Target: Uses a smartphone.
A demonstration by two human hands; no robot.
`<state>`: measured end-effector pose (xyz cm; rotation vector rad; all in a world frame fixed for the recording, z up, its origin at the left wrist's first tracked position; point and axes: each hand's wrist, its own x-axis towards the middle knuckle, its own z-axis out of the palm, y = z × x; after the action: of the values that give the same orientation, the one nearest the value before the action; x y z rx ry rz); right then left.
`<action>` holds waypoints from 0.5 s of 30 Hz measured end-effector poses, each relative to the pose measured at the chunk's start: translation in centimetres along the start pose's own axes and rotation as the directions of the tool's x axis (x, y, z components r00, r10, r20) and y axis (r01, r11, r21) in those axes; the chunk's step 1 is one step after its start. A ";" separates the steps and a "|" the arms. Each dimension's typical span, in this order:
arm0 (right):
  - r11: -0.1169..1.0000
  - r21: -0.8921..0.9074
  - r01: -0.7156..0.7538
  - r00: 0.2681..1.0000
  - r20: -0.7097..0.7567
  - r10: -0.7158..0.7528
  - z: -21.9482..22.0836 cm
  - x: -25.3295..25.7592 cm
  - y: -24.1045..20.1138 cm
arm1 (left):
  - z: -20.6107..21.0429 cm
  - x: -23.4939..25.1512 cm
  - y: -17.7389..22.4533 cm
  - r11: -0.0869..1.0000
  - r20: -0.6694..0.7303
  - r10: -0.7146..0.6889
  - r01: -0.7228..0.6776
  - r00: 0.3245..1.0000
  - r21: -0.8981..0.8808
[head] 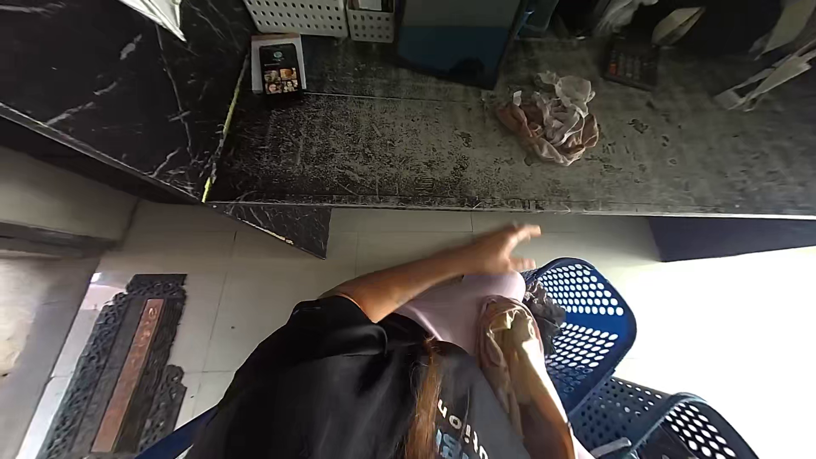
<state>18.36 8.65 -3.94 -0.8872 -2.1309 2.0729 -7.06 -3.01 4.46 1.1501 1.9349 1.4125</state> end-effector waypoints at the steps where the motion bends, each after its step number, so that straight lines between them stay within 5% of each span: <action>1: 0.980 0.179 -0.082 0.997 0.007 0.082 -2.3 -2.5 1.4 | -3.3 0.3 -0.1 0.999 -0.166 0.046 -0.040 0.985 0.035; 3: 0.921 0.370 -0.123 0.992 0.081 0.100 -7.0 -3.6 5.5 | -10.9 -0.3 -0.2 0.990 -0.434 0.044 0.019 0.900 0.139; 5: 0.890 0.447 -0.092 0.992 0.116 0.045 -9.3 -2.2 6.4 | -18.5 -2.0 -0.4 0.937 -0.654 -0.037 0.255 0.755 0.240; 8: 0.895 0.433 -0.110 0.966 -0.165 0.199 -10.0 -2.2 5.5 | -28.1 -5.0 -2.0 0.680 -0.881 -0.206 0.710 0.427 0.185; 11: 0.928 0.298 -0.224 0.885 -0.337 0.322 -8.6 -2.0 4.9 | -33.8 -7.7 -6.7 0.486 -0.952 -0.285 0.873 0.112 -0.043; 15: 0.929 0.172 -0.329 0.871 -0.326 0.369 -6.6 -0.9 5.8 | -35.7 -8.5 -9.4 0.395 -0.946 -0.323 0.909 -0.002 -0.137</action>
<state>23.90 13.95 -8.27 -1.5921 -1.7519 1.9507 -33.42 -30.14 7.47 -0.8897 3.0901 0.8164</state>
